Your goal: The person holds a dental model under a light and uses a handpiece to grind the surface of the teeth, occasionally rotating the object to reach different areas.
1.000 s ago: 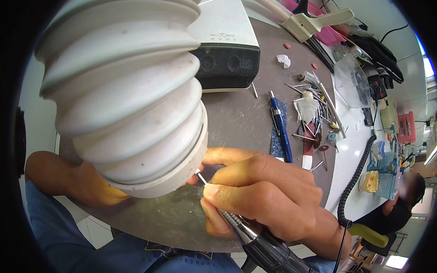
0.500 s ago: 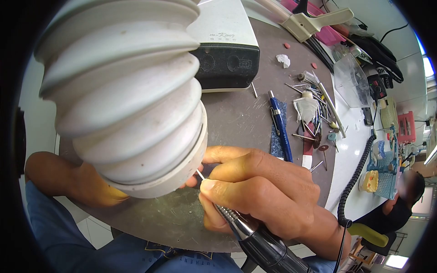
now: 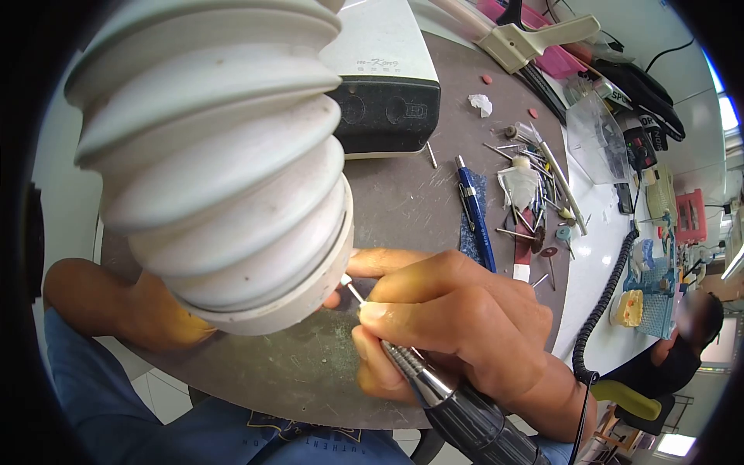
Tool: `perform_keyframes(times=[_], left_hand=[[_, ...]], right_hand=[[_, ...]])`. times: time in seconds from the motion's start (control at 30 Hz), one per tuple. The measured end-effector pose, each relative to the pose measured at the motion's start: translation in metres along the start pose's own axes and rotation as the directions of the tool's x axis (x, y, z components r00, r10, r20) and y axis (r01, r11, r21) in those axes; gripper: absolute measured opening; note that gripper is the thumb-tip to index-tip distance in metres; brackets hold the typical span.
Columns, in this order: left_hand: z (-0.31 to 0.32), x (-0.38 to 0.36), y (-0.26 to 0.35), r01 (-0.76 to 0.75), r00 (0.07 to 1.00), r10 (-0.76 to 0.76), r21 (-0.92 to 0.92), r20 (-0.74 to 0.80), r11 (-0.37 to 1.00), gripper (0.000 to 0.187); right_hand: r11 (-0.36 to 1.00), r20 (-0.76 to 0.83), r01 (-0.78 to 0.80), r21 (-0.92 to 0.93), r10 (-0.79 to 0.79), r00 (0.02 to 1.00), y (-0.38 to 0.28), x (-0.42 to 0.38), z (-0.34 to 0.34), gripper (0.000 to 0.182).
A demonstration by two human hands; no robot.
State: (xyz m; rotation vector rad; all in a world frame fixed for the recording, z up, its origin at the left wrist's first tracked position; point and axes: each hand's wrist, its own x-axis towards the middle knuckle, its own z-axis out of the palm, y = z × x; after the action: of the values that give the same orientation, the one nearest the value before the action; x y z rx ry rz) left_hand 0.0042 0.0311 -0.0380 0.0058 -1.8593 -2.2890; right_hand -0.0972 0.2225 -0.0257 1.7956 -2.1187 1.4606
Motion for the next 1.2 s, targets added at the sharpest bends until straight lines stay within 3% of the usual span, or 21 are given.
perform_keyframes(times=[0.07, 0.1, 0.17, 0.2, 0.5, 0.57, 0.6, 0.67, 0.7, 0.77, 0.9, 0.97, 1.03, 1.1, 1.17, 1.2], left_hand=[[-0.001, 0.000, 0.010, -0.034, 0.998, 0.012, 0.400, 0.059, 0.916, 0.027], [-0.003, 0.000, 0.002, -0.035, 0.998, 0.013, 0.400, 0.058, 0.916, 0.027], [-0.005, 0.003, -0.018, 0.120, 0.992, -0.118, -0.053, 0.033, 0.991, 0.025], [-0.008, 0.004, -0.021, 0.111, 0.993, -0.106, -0.129, 0.046, 0.985, 0.026], [-0.005, 0.004, 0.003, 0.144, 0.989, -0.144, -0.014, 0.010, 0.989, 0.039], [-0.003, 0.006, 0.018, 0.242, 0.968, -0.248, 0.114, 0.042, 0.964, 0.042], [-0.001, 0.005, 0.018, 0.242, 0.968, -0.248, 0.114, 0.042, 0.964, 0.042], [0.007, 0.000, 0.018, 0.108, 0.994, -0.113, 0.258, 0.002, 0.960, 0.043], [0.004, 0.000, 0.017, 0.108, 0.994, -0.113, 0.258, 0.002, 0.960, 0.043], [-0.006, 0.004, 0.018, 0.220, 0.971, -0.227, 0.087, 0.077, 0.972, 0.043], [-0.018, 0.011, 0.013, 0.329, 0.925, -0.331, 0.046, 0.189, 0.943, 0.043], [-0.010, 0.001, 0.005, 0.163, 0.981, -0.161, -0.010, 0.110, 0.987, 0.042], [0.005, 0.000, 0.006, 0.131, 0.990, -0.133, 0.054, 0.044, 0.990, 0.041], [0.005, 0.001, -0.001, 0.099, 0.995, -0.097, 0.121, -0.019, 0.988, 0.040], [-0.006, 0.007, -0.025, -0.022, 0.990, 0.047, -0.173, 0.137, 0.985, 0.037], [-0.008, 0.005, -0.032, -0.026, 0.989, 0.050, -0.172, 0.138, 0.985, 0.037]], right_hand=[[0.999, 0.000, -0.046, 0.022, 0.046, 0.999, 0.001, -0.007, 0.002, 0.032], [0.995, -0.002, -0.094, 0.044, 0.094, 0.996, 0.002, -0.010, 0.003, 0.032], [0.992, 0.016, -0.116, 0.055, 0.116, 0.993, 0.000, -0.010, 0.000, 0.032], [0.991, 0.033, -0.119, 0.056, 0.117, 0.993, 0.000, -0.009, 0.000, 0.032], [0.993, 0.075, -0.112, 0.037, 0.109, 0.991, -0.007, -0.004, -0.001, 0.030], [0.994, 0.056, -0.101, 0.032, 0.099, 0.994, -0.006, -0.004, 0.000, 0.029], [0.995, 0.047, -0.096, 0.029, 0.094, 0.994, -0.006, -0.004, 0.001, 0.028], [0.997, 0.055, -0.082, 0.013, 0.081, 0.995, -0.007, -0.001, 0.000, 0.029], [0.998, 0.064, -0.067, -0.003, 0.067, 0.996, -0.007, 0.001, -0.001, 0.029], [0.999, 0.082, -0.037, -0.031, 0.040, 0.996, -0.008, 0.005, -0.002, 0.030], [0.997, 0.073, -0.054, -0.048, 0.057, 0.996, -0.010, 0.005, 0.000, 0.034], [0.999, 0.086, -0.024, -0.039, 0.027, 0.996, -0.007, 0.004, -0.001, 0.034], [0.999, 0.096, 0.011, -0.032, -0.008, 0.995, -0.003, 0.002, 0.000, 0.035], [0.996, -0.079, 0.043, 0.076, -0.036, 0.996, 0.002, 0.000, 0.006, 0.034], [0.997, -0.091, 0.022, 0.078, -0.015, 0.996, 0.003, 0.001, 0.004, 0.033], [0.997, -0.103, 0.000, 0.083, 0.009, 0.995, 0.004, 0.001, 0.003, 0.032]])
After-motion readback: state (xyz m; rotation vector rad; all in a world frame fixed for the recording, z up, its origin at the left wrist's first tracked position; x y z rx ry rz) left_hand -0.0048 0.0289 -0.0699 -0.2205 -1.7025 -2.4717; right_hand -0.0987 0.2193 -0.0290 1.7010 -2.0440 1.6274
